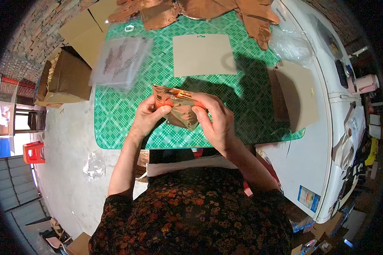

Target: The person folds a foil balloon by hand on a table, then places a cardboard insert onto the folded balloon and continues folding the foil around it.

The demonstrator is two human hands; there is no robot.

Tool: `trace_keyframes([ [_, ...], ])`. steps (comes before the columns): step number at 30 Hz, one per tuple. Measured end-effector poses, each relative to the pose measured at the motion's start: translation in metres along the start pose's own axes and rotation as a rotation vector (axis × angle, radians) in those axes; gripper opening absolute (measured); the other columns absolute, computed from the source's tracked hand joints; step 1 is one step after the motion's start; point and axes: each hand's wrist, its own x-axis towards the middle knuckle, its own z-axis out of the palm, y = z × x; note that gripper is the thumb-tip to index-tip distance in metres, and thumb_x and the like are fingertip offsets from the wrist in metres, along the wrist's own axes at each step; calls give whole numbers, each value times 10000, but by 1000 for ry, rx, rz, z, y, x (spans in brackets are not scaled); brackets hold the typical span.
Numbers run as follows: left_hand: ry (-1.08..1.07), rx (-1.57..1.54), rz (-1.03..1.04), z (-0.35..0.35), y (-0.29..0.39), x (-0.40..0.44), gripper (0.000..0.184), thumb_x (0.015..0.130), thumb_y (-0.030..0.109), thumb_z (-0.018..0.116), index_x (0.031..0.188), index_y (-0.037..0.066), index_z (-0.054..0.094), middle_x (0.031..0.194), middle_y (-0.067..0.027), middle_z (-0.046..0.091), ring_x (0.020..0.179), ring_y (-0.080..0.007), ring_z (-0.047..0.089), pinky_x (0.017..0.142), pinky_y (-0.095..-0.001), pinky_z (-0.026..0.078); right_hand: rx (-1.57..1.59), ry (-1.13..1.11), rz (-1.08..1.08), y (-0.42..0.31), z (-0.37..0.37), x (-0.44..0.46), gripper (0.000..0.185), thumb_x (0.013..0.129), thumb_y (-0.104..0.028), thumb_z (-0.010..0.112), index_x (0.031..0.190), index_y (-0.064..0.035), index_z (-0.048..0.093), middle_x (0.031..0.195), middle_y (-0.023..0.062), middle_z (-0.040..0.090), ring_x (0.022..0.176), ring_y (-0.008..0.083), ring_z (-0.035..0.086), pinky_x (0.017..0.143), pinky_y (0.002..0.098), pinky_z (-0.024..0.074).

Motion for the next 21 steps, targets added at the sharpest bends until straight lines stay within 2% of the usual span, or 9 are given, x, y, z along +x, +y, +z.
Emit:
trace_keyframes([
  [2, 2, 8, -1, 0, 0, 0, 344, 1027, 166, 768, 1325, 11, 692, 1207, -26, 753, 1082, -117, 667, 984, -323, 556, 125, 48, 95, 2, 5, -6, 365, 995, 21, 708, 1351, -19, 639, 1227, 174, 738, 1048, 253, 755, 897, 354, 603],
  [5, 13, -15, 6, 2, 1, -1, 327, 1026, 168, 769, 1305, 9, 704, 1205, -32, 757, 1070, -120, 671, 977, -331, 562, 367, 18, 350, -8, 1, 2, 362, 1008, -5, 714, 1359, -6, 630, 1203, 173, 737, 1055, 212, 744, 902, 333, 588],
  [11, 20, -42, -37, 3, 3, -3, 321, 1029, 165, 766, 1299, 2, 705, 1197, -39, 758, 1053, -123, 677, 965, -332, 566, 261, -180, 282, -6, -14, 24, 249, 996, -37, 736, 1235, 25, 700, 1092, 136, 746, 975, 189, 735, 854, 318, 575],
  [14, 22, -4, -17, 4, 3, -3, 317, 1033, 163, 760, 1299, -1, 703, 1186, -39, 757, 1048, -119, 676, 957, -323, 565, 160, -183, 223, -18, -17, 35, 156, 967, -13, 742, 1116, 34, 736, 1028, 134, 745, 918, 222, 741, 803, 334, 578],
  [19, 40, -8, 4, 10, 5, -3, 285, 1048, 155, 739, 1279, -8, 705, 1143, -24, 758, 1012, -101, 672, 922, -298, 563, -67, -177, 108, -17, -17, 33, 111, 924, -1, 756, 1030, 26, 739, 941, 143, 733, 849, 298, 734, 739, 380, 584],
  [21, 39, -34, -49, 9, 8, -4, 272, 1051, 149, 733, 1270, -8, 705, 1131, -16, 759, 991, -94, 670, 903, -292, 561, -121, -159, 63, -15, -14, 33, 91, 921, -9, 756, 1002, 25, 733, 913, 141, 724, 828, 311, 727, 720, 390, 581],
])
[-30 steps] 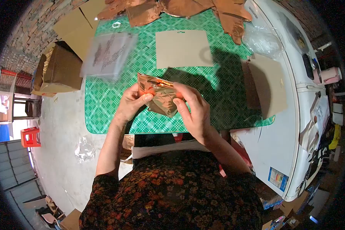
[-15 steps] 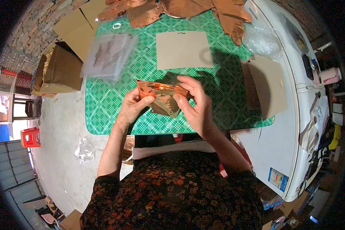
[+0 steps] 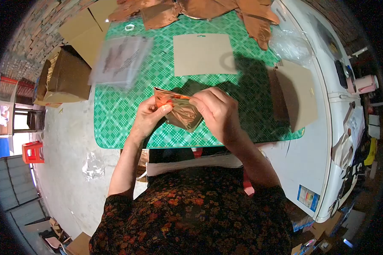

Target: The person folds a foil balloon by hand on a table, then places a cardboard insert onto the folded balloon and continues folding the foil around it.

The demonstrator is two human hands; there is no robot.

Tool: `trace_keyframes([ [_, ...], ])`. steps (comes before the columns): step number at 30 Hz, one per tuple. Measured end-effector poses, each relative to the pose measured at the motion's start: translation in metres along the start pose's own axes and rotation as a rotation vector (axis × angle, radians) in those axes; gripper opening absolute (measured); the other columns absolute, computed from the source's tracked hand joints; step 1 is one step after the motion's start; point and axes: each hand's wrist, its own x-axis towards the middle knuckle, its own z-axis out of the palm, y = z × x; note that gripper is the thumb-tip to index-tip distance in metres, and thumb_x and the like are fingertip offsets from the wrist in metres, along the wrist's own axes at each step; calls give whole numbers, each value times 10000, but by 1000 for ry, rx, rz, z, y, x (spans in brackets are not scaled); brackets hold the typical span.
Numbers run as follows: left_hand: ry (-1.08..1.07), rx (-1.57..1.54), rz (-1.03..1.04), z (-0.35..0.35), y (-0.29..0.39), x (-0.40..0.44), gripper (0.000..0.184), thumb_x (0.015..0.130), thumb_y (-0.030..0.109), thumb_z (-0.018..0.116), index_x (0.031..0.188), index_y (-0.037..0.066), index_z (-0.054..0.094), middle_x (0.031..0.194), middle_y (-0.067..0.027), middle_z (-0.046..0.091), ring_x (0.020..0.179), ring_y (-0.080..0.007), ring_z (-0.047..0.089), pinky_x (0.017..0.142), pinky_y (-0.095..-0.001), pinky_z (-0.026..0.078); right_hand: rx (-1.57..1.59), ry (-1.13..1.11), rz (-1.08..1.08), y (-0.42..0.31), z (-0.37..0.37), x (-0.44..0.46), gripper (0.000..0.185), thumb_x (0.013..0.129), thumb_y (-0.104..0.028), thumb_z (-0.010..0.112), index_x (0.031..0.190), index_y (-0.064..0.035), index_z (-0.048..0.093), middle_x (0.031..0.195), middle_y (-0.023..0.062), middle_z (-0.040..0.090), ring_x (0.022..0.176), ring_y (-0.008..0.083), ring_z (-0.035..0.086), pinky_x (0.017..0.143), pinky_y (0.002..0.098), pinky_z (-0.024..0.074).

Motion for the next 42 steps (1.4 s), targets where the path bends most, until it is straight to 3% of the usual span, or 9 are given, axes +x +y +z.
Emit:
trace_keyframes([
  [5, 7, -48, 6, -3, -3, 3, 263, 1045, 146, 740, 1262, 1, 707, 1117, -5, 762, 958, -85, 666, 871, -285, 557, -47, -113, -34, 6, -9, 10, 105, 969, -79, 714, 992, 24, 715, 880, 135, 705, 817, 341, 710, 735, 419, 572],
  [11, 12, -284, -39, -8, 0, -4, 301, 1032, 128, 749, 1299, 1, 696, 1194, -40, 769, 1035, -118, 694, 938, -323, 568, -36, -63, -68, 65, -1, 52, 320, 1013, -193, 659, 1259, 9, 682, 1185, 199, 697, 1127, 383, 649, 989, 484, 504],
  [12, -20, -287, -65, -12, -3, -5, 317, 1028, 119, 750, 1316, 1, 688, 1232, -54, 764, 1064, -132, 700, 958, -337, 572, -172, -71, -125, 77, 4, 57, 375, 998, -183, 663, 1334, -16, 672, 1325, 210, 648, 1204, 387, 612, 1023, 466, 488],
  [16, 6, -291, -37, -15, 0, -10, 329, 1022, 135, 763, 1318, 11, 690, 1152, -22, 761, 990, -106, 687, 872, -301, 576, -674, -120, -442, 110, 18, 58, 420, 949, -213, 726, 1352, -96, 693, 1345, 172, 636, 1232, 388, 595, 1000, 499, 490],
  [23, 83, -186, 100, -21, 20, -7, 313, 1025, 142, 768, 1301, 12, 701, 1112, 8, 751, 984, -90, 658, 890, -277, 548, -465, -221, -254, 85, 20, 56, 344, 937, -141, 723, 1274, -71, 732, 1300, 147, 666, 1228, 348, 615, 1013, 486, 490],
  [27, 73, -34, 177, -28, 20, 2, 306, 1017, 131, 776, 1289, 3, 716, 1142, -1, 748, 1014, -89, 653, 924, -290, 551, 180, -248, 195, 36, 6, 85, 221, 1008, -113, 676, 1194, -15, 744, 1118, 161, 717, 1080, 343, 689, 978, 411, 539],
  [30, 2, 21, 115, -35, 19, 3, 338, 1044, 151, 745, 1337, -9, 693, 1150, -10, 737, 1038, -76, 637, 922, -277, 552, 287, -358, 65, 11, -2, 97, 209, 1022, -159, 679, 1144, -9, 757, 1018, 165, 728, 981, 345, 701, 909, 412, 552],
  [36, -2, 28, 54, -39, 10, 5, 328, 1012, 128, 783, 1306, 1, 715, 1137, -1, 739, 1006, -76, 640, 900, -268, 550, -75, -537, -267, -19, -6, 108, 163, 976, -89, 717, 1084, 17, 777, 933, 150, 739, 890, 322, 707, 804, 402, 544],
  [42, 12, 23, 82, -35, 13, 5, 317, 1013, 140, 782, 1293, 3, 723, 1128, 4, 736, 998, -74, 637, 889, -269, 549, -37, -656, -79, -20, -21, 106, 141, 992, -81, 690, 984, 46, 751, 818, 181, 676, 772, 302, 643, 739, 397, 515],
])
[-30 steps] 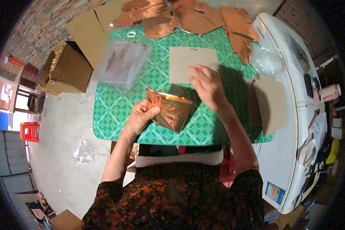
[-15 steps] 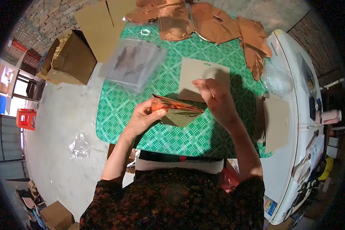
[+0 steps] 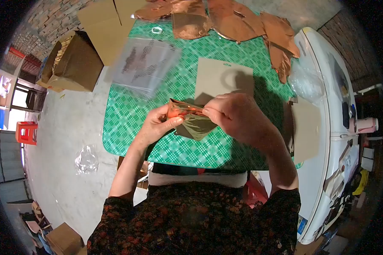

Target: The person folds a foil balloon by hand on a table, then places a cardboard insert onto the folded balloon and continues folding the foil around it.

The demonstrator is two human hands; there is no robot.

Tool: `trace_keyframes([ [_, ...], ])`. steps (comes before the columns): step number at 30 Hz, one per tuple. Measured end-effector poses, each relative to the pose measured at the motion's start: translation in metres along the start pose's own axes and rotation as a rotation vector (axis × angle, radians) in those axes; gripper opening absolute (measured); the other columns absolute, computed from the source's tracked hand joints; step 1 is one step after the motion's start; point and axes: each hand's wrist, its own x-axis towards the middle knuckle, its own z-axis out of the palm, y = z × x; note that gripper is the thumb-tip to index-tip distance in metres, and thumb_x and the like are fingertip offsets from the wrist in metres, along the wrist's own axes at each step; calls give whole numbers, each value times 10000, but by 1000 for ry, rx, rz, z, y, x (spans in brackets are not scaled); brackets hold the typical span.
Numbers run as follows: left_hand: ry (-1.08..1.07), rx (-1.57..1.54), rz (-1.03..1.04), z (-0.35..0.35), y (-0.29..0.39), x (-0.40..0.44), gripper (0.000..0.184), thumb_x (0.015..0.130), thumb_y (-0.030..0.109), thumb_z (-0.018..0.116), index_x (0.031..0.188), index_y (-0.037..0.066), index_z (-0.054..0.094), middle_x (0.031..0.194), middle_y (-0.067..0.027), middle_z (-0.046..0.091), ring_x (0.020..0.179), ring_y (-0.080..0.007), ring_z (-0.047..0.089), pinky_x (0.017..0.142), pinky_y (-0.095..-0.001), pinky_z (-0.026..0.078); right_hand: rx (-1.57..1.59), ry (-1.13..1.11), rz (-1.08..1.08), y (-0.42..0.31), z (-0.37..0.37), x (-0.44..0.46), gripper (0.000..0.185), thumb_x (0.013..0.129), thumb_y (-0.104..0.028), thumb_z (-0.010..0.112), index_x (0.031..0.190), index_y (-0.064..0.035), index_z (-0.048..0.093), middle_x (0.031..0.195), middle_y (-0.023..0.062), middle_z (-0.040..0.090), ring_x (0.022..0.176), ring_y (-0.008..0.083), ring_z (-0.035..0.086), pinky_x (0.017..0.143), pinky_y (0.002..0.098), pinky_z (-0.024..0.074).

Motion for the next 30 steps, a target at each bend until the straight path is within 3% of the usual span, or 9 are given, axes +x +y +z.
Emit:
trace_keyframes([
  [3, -25, 29, -12, -1, 1, 0, 303, 1011, 151, 786, 1270, 3, 730, 1117, 9, 734, 994, -76, 637, 887, -274, 550, 175, -104, 147, -3, -11, -3, 149, 1003, -72, 663, 963, 54, 730, 768, 179, 631, 716, 275, 598, 706, 380, 496],
  [9, -61, 19, 40, 2, 1, -1, 276, 1013, 164, 789, 1232, 4, 738, 1096, 12, 732, 974, -71, 636, 874, -276, 553, 132, -159, 98, -3, -12, -7, 160, 994, -78, 653, 903, 48, 690, 740, 171, 604, 647, 252, 572, 649, 373, 475],
  [12, -66, 124, -27, -2, -1, -1, 275, 1017, 169, 786, 1233, 7, 736, 1094, 11, 731, 965, -64, 632, 867, -269, 554, 26, -144, 86, -2, -8, -8, 184, 980, -84, 663, 859, 53, 658, 732, 188, 605, 627, 281, 580, 627, 390, 471],
  [18, -96, 47, -64, 2, 6, 1, 298, 1030, 178, 771, 1267, 7, 717, 1116, 10, 734, 983, -59, 636, 870, -268, 555, -31, -104, 88, -2, -3, -11, 161, 941, -80, 682, 840, 43, 656, 744, 208, 609, 636, 350, 582, 620, 416, 470],
  [27, -135, 34, 4, -1, -14, 5, 360, 1054, 179, 740, 1360, 10, 655, 1194, 3, 728, 1045, -65, 637, 926, -275, 551, -77, -30, 39, 0, 3, -13, 127, 922, -89, 706, 859, 20, 686, 758, 188, 634, 699, 371, 650, 646, 434, 490],
  [30, -110, 0, -20, 2, -12, 5, 350, 1036, 198, 761, 1317, 5, 682, 1160, -6, 713, 1058, -82, 615, 941, -290, 537, -84, -30, 55, -3, 2, -13, 134, 924, -103, 722, 872, 18, 699, 763, 190, 637, 699, 367, 653, 649, 431, 489],
])
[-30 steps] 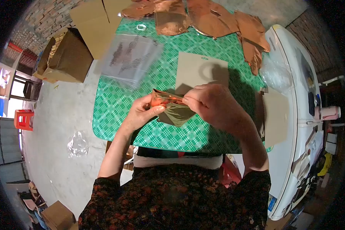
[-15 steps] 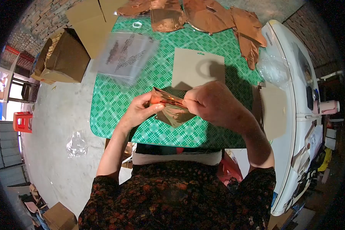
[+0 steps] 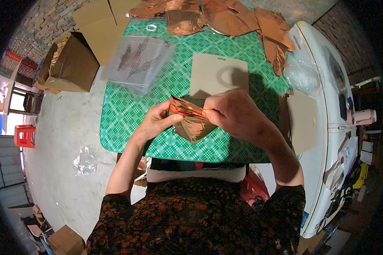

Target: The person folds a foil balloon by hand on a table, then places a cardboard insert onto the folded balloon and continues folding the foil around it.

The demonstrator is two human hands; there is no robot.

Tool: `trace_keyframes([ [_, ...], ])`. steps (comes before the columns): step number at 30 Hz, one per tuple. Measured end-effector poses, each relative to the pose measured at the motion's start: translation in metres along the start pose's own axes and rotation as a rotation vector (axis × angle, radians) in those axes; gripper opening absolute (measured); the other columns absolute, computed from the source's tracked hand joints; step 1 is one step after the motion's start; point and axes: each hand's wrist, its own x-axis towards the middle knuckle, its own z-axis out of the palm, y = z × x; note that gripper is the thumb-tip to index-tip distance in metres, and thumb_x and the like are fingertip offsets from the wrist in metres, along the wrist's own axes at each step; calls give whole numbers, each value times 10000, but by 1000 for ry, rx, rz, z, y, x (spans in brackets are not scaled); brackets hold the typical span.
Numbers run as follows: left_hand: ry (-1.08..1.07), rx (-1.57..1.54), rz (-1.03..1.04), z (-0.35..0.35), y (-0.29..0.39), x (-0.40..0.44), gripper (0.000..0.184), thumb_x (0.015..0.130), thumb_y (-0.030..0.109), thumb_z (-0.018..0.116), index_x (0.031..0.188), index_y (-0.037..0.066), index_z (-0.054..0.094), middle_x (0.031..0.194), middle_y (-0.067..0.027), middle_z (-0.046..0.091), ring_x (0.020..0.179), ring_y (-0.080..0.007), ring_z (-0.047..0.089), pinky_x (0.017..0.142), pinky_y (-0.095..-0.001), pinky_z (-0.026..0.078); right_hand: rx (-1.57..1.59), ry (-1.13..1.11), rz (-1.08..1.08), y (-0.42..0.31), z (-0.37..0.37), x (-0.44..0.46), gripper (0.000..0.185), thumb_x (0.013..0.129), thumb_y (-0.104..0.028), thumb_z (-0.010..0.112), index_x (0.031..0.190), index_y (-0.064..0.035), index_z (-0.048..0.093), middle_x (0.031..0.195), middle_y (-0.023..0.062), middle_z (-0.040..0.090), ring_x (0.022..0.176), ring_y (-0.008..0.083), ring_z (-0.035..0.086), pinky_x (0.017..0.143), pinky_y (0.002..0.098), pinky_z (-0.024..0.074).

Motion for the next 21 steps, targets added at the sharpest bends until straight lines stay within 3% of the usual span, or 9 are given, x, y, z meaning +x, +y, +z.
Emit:
trace_keyframes([
  [6, -2, 49, 9, -1, -2, 2, 347, 1056, 172, 736, 1353, 8, 660, 1184, 12, 728, 1050, -61, 633, 928, -274, 548, 18, 21, 5, 5, 3, -1, 138, 933, -109, 730, 899, 23, 707, 749, 191, 629, 663, 329, 641, 642, 418, 486],
  [12, 87, 61, -42, 2, 2, 2, 275, 1054, 198, 739, 1240, -4, 719, 974, 33, 711, 895, -48, 607, 802, -251, 541, 254, -47, 156, 16, 0, 2, 198, 1019, -127, 681, 951, 59, 698, 732, 159, 580, 692, 186, 595, 666, 377, 481],
  [15, 90, 38, -38, 1, -1, 2, 248, 1053, 202, 744, 1199, 3, 726, 918, 62, 677, 841, -30, 570, 742, -236, 515, 236, -76, 162, 20, 0, 5, 226, 1064, -148, 648, 1040, 67, 712, 802, 143, 633, 759, 170, 624, 710, 349, 502],
  [18, 64, 66, -39, -1, -3, 2, 222, 1051, 203, 746, 1156, 9, 727, 888, 73, 650, 813, -23, 543, 712, -233, 494, 355, 47, 103, 19, 14, 3, 249, 1073, -214, 641, 1086, 12, 744, 828, 187, 708, 748, 247, 690, 726, 375, 532],
  [21, 59, 58, -32, -2, -8, 3, 208, 1051, 204, 748, 1133, 14, 728, 864, 82, 626, 796, -20, 524, 693, -234, 480, 276, -8, 61, 22, 17, 3, 273, 1076, -251, 655, 1162, -10, 748, 900, 174, 747, 803, 263, 710, 766, 369, 542],
])
